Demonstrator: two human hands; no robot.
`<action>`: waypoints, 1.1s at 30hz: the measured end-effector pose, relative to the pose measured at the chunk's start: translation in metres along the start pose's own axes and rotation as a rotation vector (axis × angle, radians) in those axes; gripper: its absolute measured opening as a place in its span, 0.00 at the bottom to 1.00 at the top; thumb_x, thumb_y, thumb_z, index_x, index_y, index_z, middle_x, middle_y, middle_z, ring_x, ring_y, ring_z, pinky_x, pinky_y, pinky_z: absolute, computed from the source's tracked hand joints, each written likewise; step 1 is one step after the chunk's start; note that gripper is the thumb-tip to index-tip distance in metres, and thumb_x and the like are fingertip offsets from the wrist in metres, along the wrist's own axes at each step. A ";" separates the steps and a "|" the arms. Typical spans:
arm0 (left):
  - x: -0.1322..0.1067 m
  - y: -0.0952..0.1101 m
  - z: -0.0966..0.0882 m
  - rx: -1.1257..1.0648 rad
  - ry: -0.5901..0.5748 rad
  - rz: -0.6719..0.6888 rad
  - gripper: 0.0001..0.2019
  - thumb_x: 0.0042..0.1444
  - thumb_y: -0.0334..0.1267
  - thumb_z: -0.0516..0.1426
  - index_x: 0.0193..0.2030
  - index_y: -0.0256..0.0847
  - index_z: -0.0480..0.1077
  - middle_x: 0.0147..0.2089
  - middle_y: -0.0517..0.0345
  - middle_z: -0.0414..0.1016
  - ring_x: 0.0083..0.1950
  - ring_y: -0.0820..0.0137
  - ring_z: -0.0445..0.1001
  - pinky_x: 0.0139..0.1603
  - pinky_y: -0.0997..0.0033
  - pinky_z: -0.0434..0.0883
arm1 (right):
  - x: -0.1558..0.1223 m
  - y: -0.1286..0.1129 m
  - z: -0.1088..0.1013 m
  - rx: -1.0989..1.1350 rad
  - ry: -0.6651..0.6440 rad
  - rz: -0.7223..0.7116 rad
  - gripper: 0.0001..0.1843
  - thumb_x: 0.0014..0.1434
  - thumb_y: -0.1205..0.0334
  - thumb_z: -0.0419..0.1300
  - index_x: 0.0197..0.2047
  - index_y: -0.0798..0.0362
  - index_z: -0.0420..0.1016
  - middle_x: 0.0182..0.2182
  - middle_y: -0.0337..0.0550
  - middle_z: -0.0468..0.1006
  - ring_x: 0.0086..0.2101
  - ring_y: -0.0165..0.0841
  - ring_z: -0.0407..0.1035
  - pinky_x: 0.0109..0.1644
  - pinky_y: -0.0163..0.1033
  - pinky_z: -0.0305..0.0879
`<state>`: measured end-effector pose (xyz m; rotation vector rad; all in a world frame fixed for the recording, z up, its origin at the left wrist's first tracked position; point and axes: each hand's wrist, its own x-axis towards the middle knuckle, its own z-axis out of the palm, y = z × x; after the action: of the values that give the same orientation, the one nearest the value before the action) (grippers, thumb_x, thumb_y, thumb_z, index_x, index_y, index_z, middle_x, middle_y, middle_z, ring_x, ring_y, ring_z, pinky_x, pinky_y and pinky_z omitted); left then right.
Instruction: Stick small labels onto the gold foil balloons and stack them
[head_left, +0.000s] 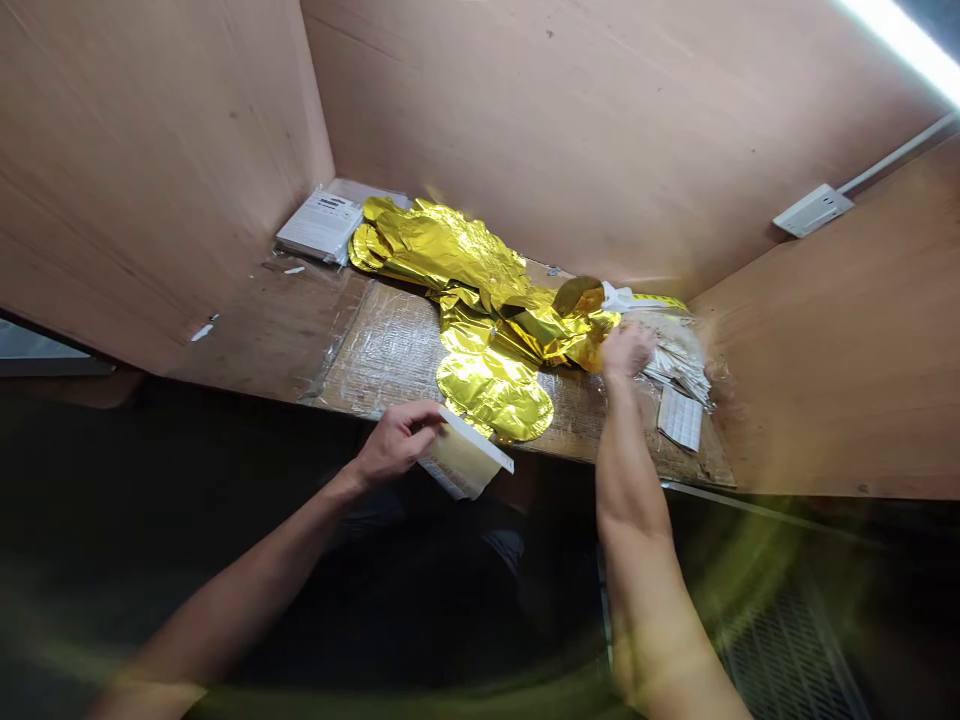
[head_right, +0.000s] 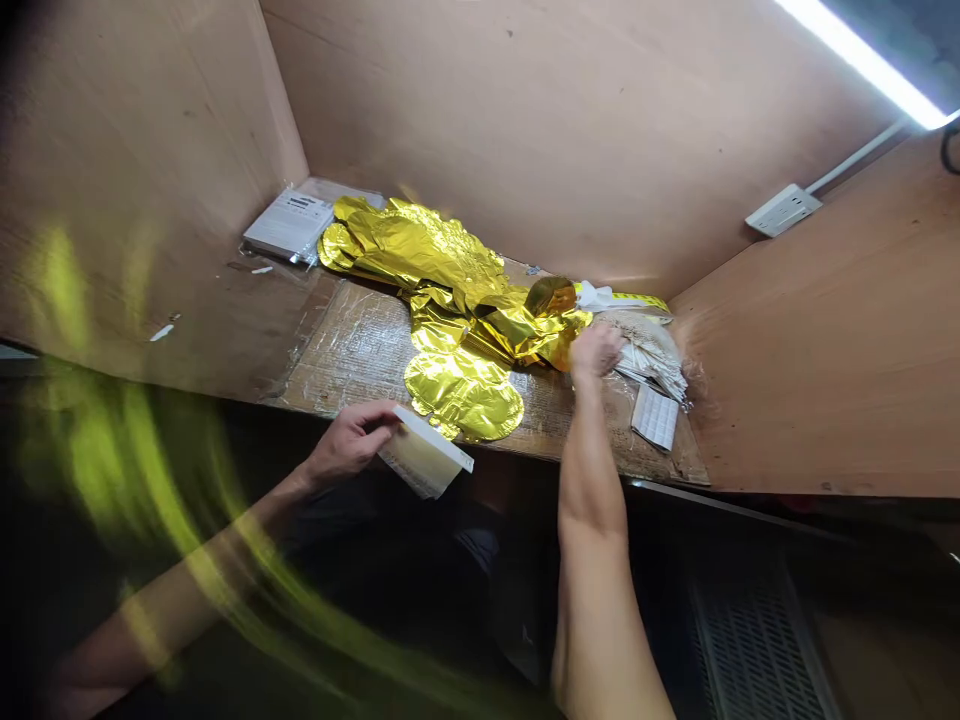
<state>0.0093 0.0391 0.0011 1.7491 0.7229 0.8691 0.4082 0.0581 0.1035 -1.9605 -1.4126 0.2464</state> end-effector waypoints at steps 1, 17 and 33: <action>0.002 0.001 -0.007 -0.017 0.055 -0.024 0.10 0.60 0.30 0.57 0.39 0.39 0.81 0.42 0.55 0.84 0.45 0.65 0.81 0.48 0.70 0.75 | 0.000 0.000 -0.004 0.019 0.053 0.017 0.23 0.74 0.53 0.43 0.37 0.54 0.72 0.35 0.52 0.76 0.35 0.34 0.66 0.38 0.42 0.61; 0.007 0.032 -0.031 0.442 0.522 0.205 0.10 0.66 0.34 0.59 0.52 0.40 0.77 0.63 0.46 0.78 0.65 0.57 0.76 0.68 0.52 0.71 | -0.161 -0.075 0.101 0.804 -0.458 0.276 0.18 0.60 0.44 0.72 0.37 0.51 0.82 0.30 0.42 0.82 0.31 0.33 0.74 0.40 0.39 0.72; 0.042 0.044 -0.012 0.346 -0.346 0.004 0.09 0.68 0.38 0.62 0.45 0.38 0.83 0.40 0.53 0.86 0.39 0.68 0.81 0.38 0.71 0.66 | -0.181 -0.075 0.101 0.792 -0.464 0.182 0.18 0.63 0.47 0.69 0.51 0.47 0.79 0.33 0.39 0.78 0.32 0.33 0.71 0.36 0.38 0.69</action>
<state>0.0262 0.0650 0.0549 2.1394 0.6640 0.4393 0.2282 -0.0481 0.0340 -1.3934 -1.1322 1.2066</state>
